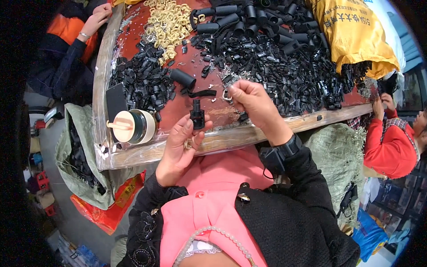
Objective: The person assembles plastic components by hand, inserting a small beige piece into a black housing, sliding a black sleeve over the assembly, and placing the finished unit into a large green bag.
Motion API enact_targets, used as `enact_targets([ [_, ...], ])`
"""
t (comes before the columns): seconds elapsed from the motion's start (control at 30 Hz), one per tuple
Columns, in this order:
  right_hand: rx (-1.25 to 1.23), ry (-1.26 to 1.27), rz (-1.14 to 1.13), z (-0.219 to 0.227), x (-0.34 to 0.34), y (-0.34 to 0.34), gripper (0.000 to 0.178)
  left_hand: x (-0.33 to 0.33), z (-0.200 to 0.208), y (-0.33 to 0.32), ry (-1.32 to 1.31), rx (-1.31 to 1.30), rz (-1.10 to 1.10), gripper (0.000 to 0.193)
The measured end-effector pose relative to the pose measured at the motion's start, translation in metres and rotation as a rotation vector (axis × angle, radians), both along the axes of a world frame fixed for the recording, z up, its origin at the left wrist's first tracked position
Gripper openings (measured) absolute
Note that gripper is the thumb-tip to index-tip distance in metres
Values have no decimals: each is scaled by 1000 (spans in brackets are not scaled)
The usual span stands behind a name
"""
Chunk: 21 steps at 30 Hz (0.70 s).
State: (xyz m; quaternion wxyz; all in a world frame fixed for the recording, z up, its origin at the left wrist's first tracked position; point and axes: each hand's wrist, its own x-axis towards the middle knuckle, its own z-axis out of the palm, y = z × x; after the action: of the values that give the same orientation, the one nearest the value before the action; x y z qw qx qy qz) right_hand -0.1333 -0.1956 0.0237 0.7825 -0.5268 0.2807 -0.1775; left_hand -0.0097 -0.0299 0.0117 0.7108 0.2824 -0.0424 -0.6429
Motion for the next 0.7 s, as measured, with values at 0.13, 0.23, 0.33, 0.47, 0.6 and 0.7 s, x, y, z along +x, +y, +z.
enact_targets([
  [0.13,-47,20,35,-1,11,19,17,3,0,0,37,7,7,31],
  [0.23,-51,38,45,0,20,29,17,8,-1,0,61,16,10,30],
  [0.33,-30,50,51,1,26,32,17,13,-4,-1,36,-41,7,32],
  [0.47,-248,48,121,1,29,34,18,14,-12,4,65,-68,63,33],
  [0.6,-199,-4,72,4,29,43,16,9,-14,8,71,-67,129,34],
  [0.7,-571,-51,57,2,27,45,14,5,-14,12,64,-98,129,34],
])
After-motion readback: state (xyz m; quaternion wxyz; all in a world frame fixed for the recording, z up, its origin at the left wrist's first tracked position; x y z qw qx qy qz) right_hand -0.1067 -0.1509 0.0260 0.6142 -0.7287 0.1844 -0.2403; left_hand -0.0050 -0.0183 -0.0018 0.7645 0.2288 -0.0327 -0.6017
